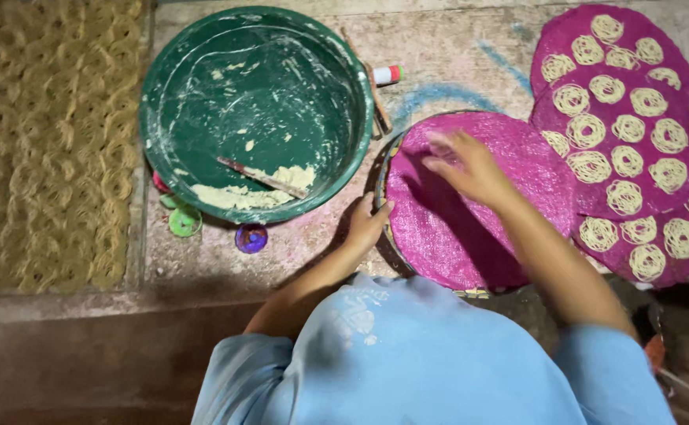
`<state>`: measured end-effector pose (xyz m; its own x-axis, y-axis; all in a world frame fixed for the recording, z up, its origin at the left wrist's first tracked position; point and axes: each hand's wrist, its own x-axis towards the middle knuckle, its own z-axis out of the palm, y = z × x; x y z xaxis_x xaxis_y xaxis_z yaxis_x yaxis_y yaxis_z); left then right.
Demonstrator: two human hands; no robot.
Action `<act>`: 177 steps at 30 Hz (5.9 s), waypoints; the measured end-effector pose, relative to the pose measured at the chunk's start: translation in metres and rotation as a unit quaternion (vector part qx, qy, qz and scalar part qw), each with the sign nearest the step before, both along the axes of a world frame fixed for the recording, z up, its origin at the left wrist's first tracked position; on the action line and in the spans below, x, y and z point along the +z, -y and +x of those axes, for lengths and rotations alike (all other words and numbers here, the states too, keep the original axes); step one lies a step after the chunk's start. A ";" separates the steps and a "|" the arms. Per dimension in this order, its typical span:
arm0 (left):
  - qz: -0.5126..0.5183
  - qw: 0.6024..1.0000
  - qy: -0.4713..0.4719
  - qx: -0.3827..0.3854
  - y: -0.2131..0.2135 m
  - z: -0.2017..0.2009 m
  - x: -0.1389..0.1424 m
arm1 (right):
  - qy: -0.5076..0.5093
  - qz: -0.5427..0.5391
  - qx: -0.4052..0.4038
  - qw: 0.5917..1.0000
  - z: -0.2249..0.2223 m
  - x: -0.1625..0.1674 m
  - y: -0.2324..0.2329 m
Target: The person uses a manual dough press to extrude dough into spiral shapes onto pink circular mats. They repeatedly load dough into the press, extrude it, and scrape excess dough back into a green bowl, then move the completed mat aside and place a new one under the press.
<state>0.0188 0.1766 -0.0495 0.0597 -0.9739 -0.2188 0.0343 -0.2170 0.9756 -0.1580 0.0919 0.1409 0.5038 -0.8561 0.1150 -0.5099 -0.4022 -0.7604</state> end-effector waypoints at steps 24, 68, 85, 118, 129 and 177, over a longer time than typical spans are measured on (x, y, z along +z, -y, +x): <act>-0.346 0.838 0.340 -0.250 -0.014 0.087 0.265 | -0.259 -0.005 0.220 0.940 0.009 0.124 -0.071; -0.330 0.925 0.118 0.147 0.012 0.335 0.127 | -0.264 0.014 0.295 0.918 0.379 -0.090 0.063; -0.312 0.928 0.113 0.169 0.006 0.339 0.098 | -0.168 0.110 0.174 0.964 0.315 -0.129 0.047; -0.291 0.904 0.084 0.301 -0.024 0.297 0.033 | -0.495 0.018 0.228 0.838 0.261 0.004 -0.112; -0.349 0.890 0.088 0.280 -0.015 0.292 0.069 | -0.369 -0.082 0.200 0.904 0.253 -0.004 -0.108; -0.262 0.859 0.439 -0.015 -0.011 0.320 0.189 | -0.112 0.064 0.328 0.936 0.186 0.119 0.008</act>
<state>0.3385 0.1880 0.1400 -0.0490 -0.9291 0.3665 -0.7633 0.2715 0.5863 0.0279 0.0837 0.2599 0.9251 -0.3540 -0.1375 -0.3369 -0.5979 -0.7273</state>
